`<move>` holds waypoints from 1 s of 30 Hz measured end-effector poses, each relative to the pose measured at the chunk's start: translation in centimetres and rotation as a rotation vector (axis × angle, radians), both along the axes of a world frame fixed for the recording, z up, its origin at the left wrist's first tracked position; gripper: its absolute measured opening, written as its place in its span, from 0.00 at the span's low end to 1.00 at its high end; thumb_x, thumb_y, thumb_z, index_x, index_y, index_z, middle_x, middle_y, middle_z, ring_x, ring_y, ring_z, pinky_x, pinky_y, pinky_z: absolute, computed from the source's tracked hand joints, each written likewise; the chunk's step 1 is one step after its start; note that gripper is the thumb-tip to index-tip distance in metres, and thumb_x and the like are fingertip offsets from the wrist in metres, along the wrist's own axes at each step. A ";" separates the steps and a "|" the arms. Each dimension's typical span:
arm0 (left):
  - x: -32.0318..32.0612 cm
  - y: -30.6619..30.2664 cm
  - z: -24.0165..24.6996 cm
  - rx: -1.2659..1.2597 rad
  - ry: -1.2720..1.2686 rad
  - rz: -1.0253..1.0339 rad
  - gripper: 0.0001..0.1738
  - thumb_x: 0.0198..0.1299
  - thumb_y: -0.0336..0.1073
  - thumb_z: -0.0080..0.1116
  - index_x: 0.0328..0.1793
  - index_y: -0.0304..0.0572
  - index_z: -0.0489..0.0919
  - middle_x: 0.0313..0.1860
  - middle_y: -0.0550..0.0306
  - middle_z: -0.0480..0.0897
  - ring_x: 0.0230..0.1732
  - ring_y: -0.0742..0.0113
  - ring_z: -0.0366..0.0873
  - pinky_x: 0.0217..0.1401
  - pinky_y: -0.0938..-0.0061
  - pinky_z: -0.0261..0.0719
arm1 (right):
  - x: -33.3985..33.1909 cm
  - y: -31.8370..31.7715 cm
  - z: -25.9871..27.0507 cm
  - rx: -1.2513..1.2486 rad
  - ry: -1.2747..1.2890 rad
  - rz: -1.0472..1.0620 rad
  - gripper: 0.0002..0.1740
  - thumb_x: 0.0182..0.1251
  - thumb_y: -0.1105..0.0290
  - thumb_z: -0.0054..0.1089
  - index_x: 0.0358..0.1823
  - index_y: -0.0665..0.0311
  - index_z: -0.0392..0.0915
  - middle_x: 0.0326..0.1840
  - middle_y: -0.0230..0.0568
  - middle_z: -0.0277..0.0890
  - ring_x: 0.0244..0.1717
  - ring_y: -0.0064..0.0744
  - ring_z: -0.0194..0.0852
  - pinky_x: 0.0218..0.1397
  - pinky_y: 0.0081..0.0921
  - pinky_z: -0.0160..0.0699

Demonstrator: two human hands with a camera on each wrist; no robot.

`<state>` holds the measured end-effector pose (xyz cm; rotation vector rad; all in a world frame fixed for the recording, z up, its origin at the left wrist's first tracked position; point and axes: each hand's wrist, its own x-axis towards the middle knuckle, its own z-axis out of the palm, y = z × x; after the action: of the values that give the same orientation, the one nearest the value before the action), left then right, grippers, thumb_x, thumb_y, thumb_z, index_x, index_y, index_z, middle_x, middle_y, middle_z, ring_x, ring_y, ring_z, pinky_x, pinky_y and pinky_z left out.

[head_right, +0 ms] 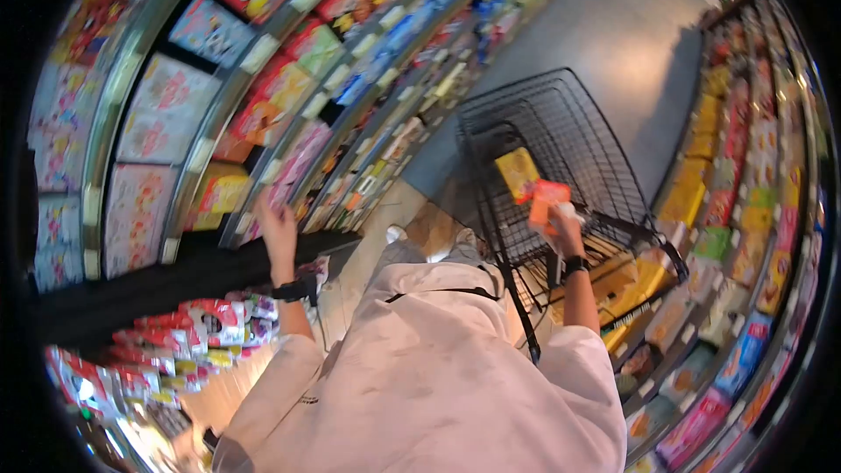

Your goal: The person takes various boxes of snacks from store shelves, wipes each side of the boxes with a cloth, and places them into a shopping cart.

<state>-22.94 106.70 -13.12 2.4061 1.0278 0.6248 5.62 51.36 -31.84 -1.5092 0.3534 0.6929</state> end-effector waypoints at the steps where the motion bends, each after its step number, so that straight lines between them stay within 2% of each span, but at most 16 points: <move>1: -0.2 -0.4 0.3 0.056 0.023 -0.019 0.35 0.67 0.27 0.58 0.79 0.31 0.60 0.75 0.27 0.65 0.76 0.32 0.62 0.75 0.51 0.68 | -0.1 -1.0 -2.0 -0.017 0.005 0.053 0.18 0.72 0.59 0.66 0.56 0.63 0.79 0.51 0.31 0.80 0.48 0.23 0.78 0.50 0.28 0.79; 2: -0.4 -0.5 0.4 0.111 0.049 -0.037 0.35 0.66 0.27 0.59 0.79 0.30 0.61 0.74 0.28 0.66 0.76 0.32 0.63 0.76 0.50 0.67 | 0.4 -2.6 -6.5 -0.009 0.095 0.050 0.20 0.73 0.58 0.66 0.58 0.63 0.80 0.54 0.31 0.80 0.53 0.24 0.79 0.55 0.27 0.79; 5: -1.3 -0.2 -0.4 -0.084 0.020 0.122 0.32 0.66 0.28 0.59 0.76 0.29 0.64 0.73 0.31 0.67 0.73 0.32 0.66 0.74 0.52 0.70 | -0.5 -2.9 -6.8 0.169 0.250 -0.017 0.25 0.75 0.56 0.64 0.66 0.64 0.75 0.61 0.33 0.79 0.64 0.31 0.76 0.63 0.30 0.79; 6: -1.2 -0.4 0.2 -0.102 0.011 0.140 0.32 0.66 0.28 0.59 0.75 0.29 0.65 0.72 0.32 0.68 0.73 0.32 0.67 0.74 0.53 0.70 | -2.1 -1.4 -3.5 0.412 0.290 -0.039 0.26 0.76 0.54 0.63 0.67 0.62 0.74 0.64 0.35 0.77 0.65 0.32 0.76 0.61 0.29 0.81; 8: -0.8 -0.1 1.8 -0.072 -0.023 0.139 0.30 0.67 0.28 0.59 0.74 0.29 0.65 0.71 0.32 0.69 0.72 0.33 0.68 0.73 0.53 0.71 | -2.3 -0.5 -3.1 0.300 0.247 -0.115 0.22 0.76 0.51 0.61 0.58 0.60 0.78 0.45 0.35 0.81 0.44 0.32 0.82 0.45 0.28 0.82; 9: -0.5 0.3 2.2 -0.026 -0.028 0.135 0.30 0.67 0.28 0.58 0.74 0.29 0.66 0.70 0.32 0.69 0.71 0.33 0.68 0.72 0.54 0.71 | -2.5 -0.2 -2.6 0.305 0.249 -0.103 0.22 0.76 0.51 0.61 0.58 0.60 0.78 0.45 0.35 0.81 0.44 0.32 0.82 0.45 0.28 0.82; 11: 0.4 1.4 2.7 0.078 -0.060 0.095 0.29 0.67 0.27 0.57 0.74 0.30 0.67 0.68 0.32 0.71 0.69 0.33 0.69 0.71 0.54 0.72 | -2.7 -1.1 -2.1 0.077 0.296 -0.129 0.20 0.76 0.46 0.60 0.45 0.56 0.79 0.23 0.31 0.68 0.21 0.30 0.66 0.34 0.30 0.74; 12: 1.2 1.9 3.3 0.078 -0.070 0.109 0.29 0.67 0.27 0.57 0.74 0.30 0.67 0.68 0.32 0.71 0.69 0.33 0.69 0.71 0.54 0.72 | -3.0 -1.0 -2.9 0.015 0.244 -0.197 0.22 0.77 0.44 0.56 0.30 0.51 0.72 0.15 0.28 0.50 0.15 0.29 0.45 0.28 0.33 0.62; 16: 4.7 5.1 5.8 0.169 -0.072 0.004 0.31 0.66 0.27 0.58 0.74 0.31 0.66 0.69 0.34 0.70 0.69 0.32 0.69 0.71 0.52 0.72 | -2.1 -4.7 -8.0 -0.230 0.323 -0.185 0.27 0.73 0.40 0.57 0.28 0.53 0.65 0.23 0.27 0.56 0.23 0.30 0.57 0.27 0.38 0.64; 17: 5.6 5.9 6.3 0.244 -0.064 -0.047 0.32 0.65 0.28 0.59 0.75 0.32 0.66 0.70 0.36 0.70 0.69 0.33 0.68 0.71 0.52 0.72 | -2.6 -5.3 -7.5 -0.124 0.239 -0.125 0.29 0.75 0.41 0.54 0.22 0.52 0.61 0.18 0.26 0.53 0.19 0.30 0.55 0.22 0.36 0.54; 22: 8.6 9.3 6.6 0.373 0.084 -0.114 0.38 0.62 0.31 0.63 0.78 0.37 0.65 0.75 0.43 0.69 0.72 0.35 0.66 0.72 0.52 0.71 | -3.6 -3.1 -2.8 -0.043 0.248 -0.367 0.26 0.80 0.50 0.52 0.24 0.54 0.60 0.17 0.26 0.49 0.19 0.27 0.47 0.26 0.35 0.53; 24: 9.5 10.3 6.0 0.438 0.124 -0.033 0.40 0.59 0.32 0.67 0.78 0.37 0.65 0.72 0.39 0.70 0.72 0.38 0.66 0.71 0.49 0.70 | -4.6 -3.0 -2.1 0.231 0.122 -0.305 0.21 0.79 0.47 0.54 0.38 0.58 0.72 0.28 0.29 0.68 0.29 0.29 0.65 0.36 0.38 0.70; 25: 9.7 10.4 5.9 0.389 0.135 -0.013 0.41 0.58 0.34 0.71 0.77 0.37 0.66 0.69 0.36 0.70 0.68 0.37 0.69 0.69 0.49 0.71 | -4.7 -3.3 -1.8 0.280 0.148 -0.245 0.27 0.78 0.46 0.55 0.63 0.60 0.72 0.54 0.35 0.77 0.53 0.34 0.75 0.58 0.39 0.75; 26: 10.1 10.3 5.6 0.395 0.125 -0.036 0.41 0.58 0.34 0.71 0.77 0.37 0.66 0.69 0.36 0.70 0.68 0.37 0.69 0.69 0.49 0.71 | -4.8 -3.2 -1.6 0.286 0.140 -0.268 0.27 0.78 0.46 0.55 0.63 0.60 0.72 0.54 0.35 0.77 0.53 0.34 0.75 0.58 0.39 0.75; 28: 10.6 9.1 6.0 0.434 -0.002 -0.002 0.40 0.56 0.35 0.73 0.75 0.37 0.68 0.64 0.35 0.72 0.66 0.35 0.70 0.67 0.49 0.72 | -5.0 -2.6 -0.3 0.348 0.235 -0.330 0.35 0.78 0.46 0.56 0.76 0.59 0.63 0.74 0.37 0.66 0.70 0.40 0.67 0.71 0.40 0.69; 30: 10.6 9.0 5.4 0.505 -0.061 -0.022 0.36 0.56 0.34 0.74 0.71 0.35 0.72 0.61 0.36 0.72 0.63 0.34 0.71 0.66 0.50 0.72 | -5.6 -2.6 0.1 0.382 0.194 -0.332 0.34 0.78 0.46 0.56 0.75 0.58 0.64 0.73 0.38 0.68 0.68 0.41 0.69 0.68 0.41 0.73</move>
<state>-12.35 115.67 -7.74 2.7951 0.8964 1.0461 0.03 48.80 -31.71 -0.9943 0.5700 0.6014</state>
